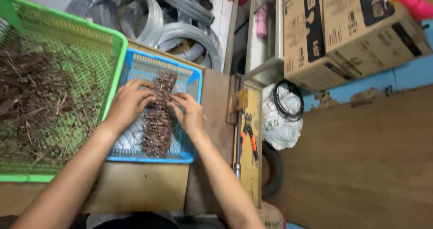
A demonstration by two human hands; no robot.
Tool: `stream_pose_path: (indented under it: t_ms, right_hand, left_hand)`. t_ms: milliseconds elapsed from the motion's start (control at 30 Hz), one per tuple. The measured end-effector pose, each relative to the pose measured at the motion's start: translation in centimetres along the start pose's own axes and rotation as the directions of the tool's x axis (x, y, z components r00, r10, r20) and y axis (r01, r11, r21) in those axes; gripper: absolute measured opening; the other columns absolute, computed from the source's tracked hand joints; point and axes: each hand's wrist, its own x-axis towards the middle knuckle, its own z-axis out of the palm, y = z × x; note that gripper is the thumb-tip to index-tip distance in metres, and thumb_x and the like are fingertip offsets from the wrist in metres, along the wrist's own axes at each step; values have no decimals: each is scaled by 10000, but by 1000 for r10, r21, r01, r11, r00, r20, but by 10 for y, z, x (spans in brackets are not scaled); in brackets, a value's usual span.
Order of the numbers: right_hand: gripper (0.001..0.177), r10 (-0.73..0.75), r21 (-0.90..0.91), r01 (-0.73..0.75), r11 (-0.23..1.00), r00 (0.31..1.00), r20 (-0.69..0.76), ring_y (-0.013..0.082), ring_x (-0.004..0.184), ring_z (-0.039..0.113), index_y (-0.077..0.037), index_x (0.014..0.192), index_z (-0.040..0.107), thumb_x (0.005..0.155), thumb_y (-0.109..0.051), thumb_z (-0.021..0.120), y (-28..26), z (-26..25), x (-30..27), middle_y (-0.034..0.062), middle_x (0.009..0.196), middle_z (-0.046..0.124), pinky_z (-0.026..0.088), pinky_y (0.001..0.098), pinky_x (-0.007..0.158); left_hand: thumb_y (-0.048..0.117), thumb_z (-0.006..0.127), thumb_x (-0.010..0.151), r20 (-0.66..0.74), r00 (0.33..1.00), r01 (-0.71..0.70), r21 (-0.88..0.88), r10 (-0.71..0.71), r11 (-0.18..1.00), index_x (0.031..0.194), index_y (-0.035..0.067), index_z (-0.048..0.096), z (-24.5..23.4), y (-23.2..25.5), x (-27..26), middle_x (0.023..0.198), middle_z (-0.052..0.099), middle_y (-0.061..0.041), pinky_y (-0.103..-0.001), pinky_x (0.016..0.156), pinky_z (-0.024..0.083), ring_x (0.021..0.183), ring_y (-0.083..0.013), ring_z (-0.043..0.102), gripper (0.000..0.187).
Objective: Cutting wire into smaller segments using a bolt cutter and sorting the pieces into baskets.
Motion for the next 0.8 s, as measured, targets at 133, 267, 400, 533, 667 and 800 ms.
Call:
stream_pose_path:
  t_ms: [133, 267, 400, 533, 667, 800]
  right_hand:
    - [245, -42, -36, 43, 998, 999, 26, 350, 972, 739, -161, 1070, 791, 829, -131, 828, 49, 10, 42, 106, 1021, 756, 600, 441, 846]
    - [214, -14, -111, 23, 994, 997, 82, 381, 961, 735, -129, 1062, 786, 849, -107, 795, 81, 20, 70, 130, 987, 753, 596, 459, 820]
    - [215, 41, -328, 11, 945, 988, 150, 302, 1007, 738, -187, 1090, 785, 876, -193, 772, 94, 23, 76, 79, 1017, 758, 602, 401, 839]
    - [211, 68, -428, 15, 904, 982, 177, 240, 1039, 735, -236, 1106, 777, 903, -279, 740, 109, 28, 75, 18, 1045, 759, 603, 371, 846]
    - [216, 50, -479, 67, 875, 973, 227, 250, 1054, 732, -216, 1148, 763, 963, -268, 663, 99, 23, 68, 42, 1054, 768, 605, 394, 829]
    - [281, 74, -538, 78, 839, 964, 256, 218, 1073, 720, -253, 1209, 730, 969, -243, 583, 124, 32, 53, -6, 1081, 758, 606, 390, 844]
  left_hand:
    - [258, 708, 939, -61, 998, -20, 78, 25, 997, 996, 221, 788, 34, -29, 48, 1149, 707, -8, -468, 951, 521, 1184, -277, 641, 105]
    - [311, 698, 950, -98, 995, 22, 119, -11, 993, 1002, 280, 793, 70, -60, 81, 1122, 714, 32, -448, 939, 531, 1154, -241, 652, 112]
    - [281, 704, 937, -112, 993, 42, 102, -31, 994, 967, 268, 798, 72, -52, 89, 1053, 713, 6, -438, 894, 535, 1092, -270, 662, 99]
    - [277, 716, 925, -125, 992, 45, 128, -29, 991, 959, 274, 801, 82, -63, 93, 1030, 709, 10, -433, 866, 536, 1062, -266, 661, 92]
    - [279, 713, 927, -107, 993, 61, 185, -42, 981, 970, 303, 803, 94, -73, 87, 1046, 713, 12, -425, 893, 544, 1064, -248, 666, 102]
    - [271, 693, 915, -101, 994, 53, 188, -35, 981, 960, 302, 801, 123, -104, 84, 1067, 720, -1, -429, 862, 539, 1083, -277, 665, 121]
